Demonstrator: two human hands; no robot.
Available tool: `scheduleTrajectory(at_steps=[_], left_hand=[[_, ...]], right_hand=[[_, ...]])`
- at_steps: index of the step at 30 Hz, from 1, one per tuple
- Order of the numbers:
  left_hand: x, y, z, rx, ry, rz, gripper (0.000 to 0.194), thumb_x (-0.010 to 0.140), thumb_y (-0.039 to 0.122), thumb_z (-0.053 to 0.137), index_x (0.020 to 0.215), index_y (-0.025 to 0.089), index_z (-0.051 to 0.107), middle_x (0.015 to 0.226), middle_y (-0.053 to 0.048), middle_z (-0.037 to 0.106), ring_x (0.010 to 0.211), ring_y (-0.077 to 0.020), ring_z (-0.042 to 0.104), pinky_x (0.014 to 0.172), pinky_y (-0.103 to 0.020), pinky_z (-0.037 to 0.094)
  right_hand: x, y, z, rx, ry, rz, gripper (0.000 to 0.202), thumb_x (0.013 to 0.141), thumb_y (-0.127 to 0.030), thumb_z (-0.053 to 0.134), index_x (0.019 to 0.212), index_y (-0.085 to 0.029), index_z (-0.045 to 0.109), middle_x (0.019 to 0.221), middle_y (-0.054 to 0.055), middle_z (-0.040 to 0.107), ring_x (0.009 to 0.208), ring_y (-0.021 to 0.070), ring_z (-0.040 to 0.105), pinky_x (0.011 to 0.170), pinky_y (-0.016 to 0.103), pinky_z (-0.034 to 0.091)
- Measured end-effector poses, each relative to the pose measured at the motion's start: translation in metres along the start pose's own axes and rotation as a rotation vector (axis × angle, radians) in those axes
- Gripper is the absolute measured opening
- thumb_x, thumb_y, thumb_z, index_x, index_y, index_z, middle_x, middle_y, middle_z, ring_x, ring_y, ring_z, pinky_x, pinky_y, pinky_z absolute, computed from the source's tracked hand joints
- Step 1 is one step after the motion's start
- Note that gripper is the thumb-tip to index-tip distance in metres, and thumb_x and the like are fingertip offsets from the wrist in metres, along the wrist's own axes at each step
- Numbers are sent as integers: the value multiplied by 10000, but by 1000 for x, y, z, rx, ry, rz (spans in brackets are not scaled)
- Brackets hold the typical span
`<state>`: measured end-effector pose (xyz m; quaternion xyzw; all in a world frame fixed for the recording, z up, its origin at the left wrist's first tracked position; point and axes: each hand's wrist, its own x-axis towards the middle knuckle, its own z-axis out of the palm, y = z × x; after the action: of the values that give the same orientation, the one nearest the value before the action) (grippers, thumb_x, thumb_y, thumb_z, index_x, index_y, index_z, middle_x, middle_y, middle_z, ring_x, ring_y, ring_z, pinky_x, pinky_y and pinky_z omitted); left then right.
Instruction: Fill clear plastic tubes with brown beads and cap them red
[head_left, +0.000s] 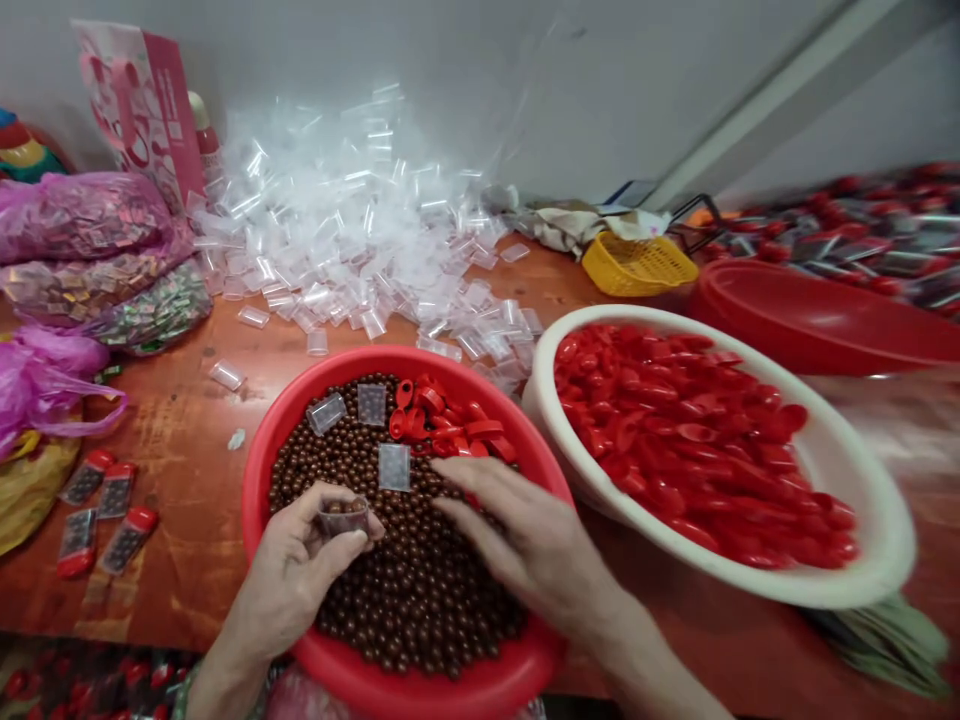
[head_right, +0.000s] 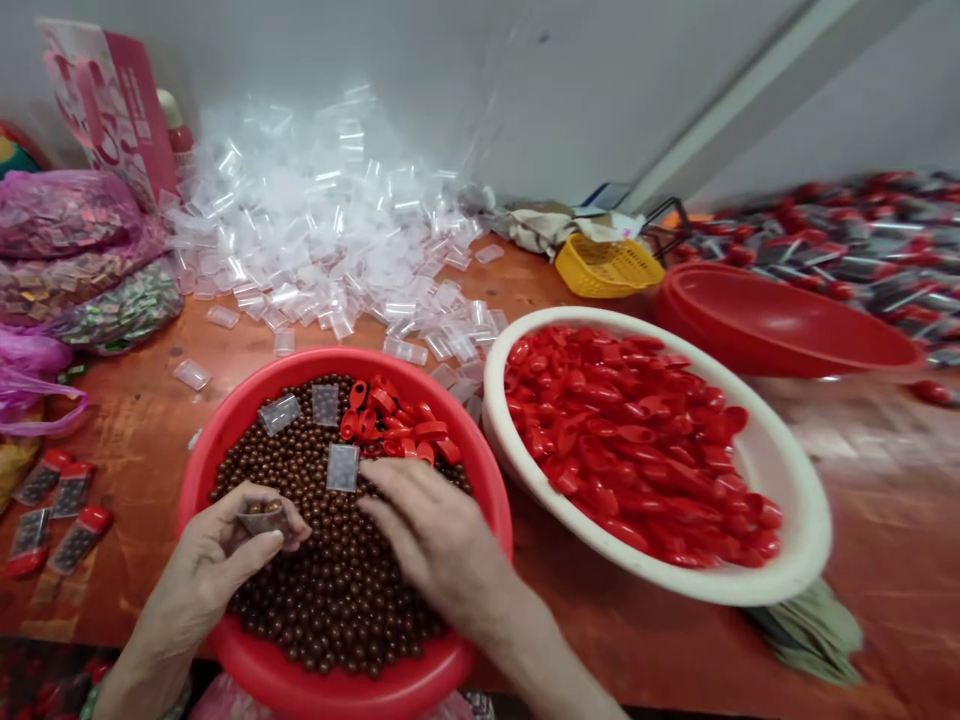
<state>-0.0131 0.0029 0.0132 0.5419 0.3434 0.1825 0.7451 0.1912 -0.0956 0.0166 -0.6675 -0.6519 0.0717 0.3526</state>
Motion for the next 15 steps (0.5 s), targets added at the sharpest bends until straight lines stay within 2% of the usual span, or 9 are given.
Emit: scheduleTrajectory(at_steps=[2,4,6,8,12,15], left_hand=[[-1,2,1,-22,-34,29,176,882,327,619,977,178,614,958,-57,702,881,-168,641,830,-283,489],[-1,5,3,40,-53,52,148,900,300,591,974,177,628,970,-61,702,903,-170,643,847,-282,488],[0,9,5,86,-66,38,125,902,266,579,964,172,631,960,-60,706,906,-164,649,850,-272,489],[3,12,7,61,-73,20,111,895,247,575,961,167,617,949,-61,713,894,-161,659,840,-269,499],[7,12,8,4,-86,3,115,871,214,588,970,158,605,943,-70,726,889,-162,672,838,-274,511],[5,12,8,-26,-58,1,144,863,204,591,996,152,608,940,-71,728,887,-158,677,838,-264,515]], right_hand=[[5,22,-8,-153,-25,91,205,928,-241,525,1089,-204,648,995,95,704,933,226,672,858,399,556],[10,39,-9,-326,-132,136,185,923,-270,525,1027,-186,653,994,106,693,949,257,637,874,443,531],[14,47,-4,-467,-250,162,198,914,-276,516,988,-155,655,962,131,683,930,291,611,852,472,515],[15,50,4,-537,-307,175,217,910,-247,484,953,-127,659,886,152,668,864,311,599,808,492,504],[13,51,12,-545,-310,176,246,908,-205,429,932,-114,656,794,162,636,772,320,581,755,517,483],[12,49,7,-457,-228,156,247,920,-238,436,1026,-125,627,882,166,635,862,327,584,802,514,483]])
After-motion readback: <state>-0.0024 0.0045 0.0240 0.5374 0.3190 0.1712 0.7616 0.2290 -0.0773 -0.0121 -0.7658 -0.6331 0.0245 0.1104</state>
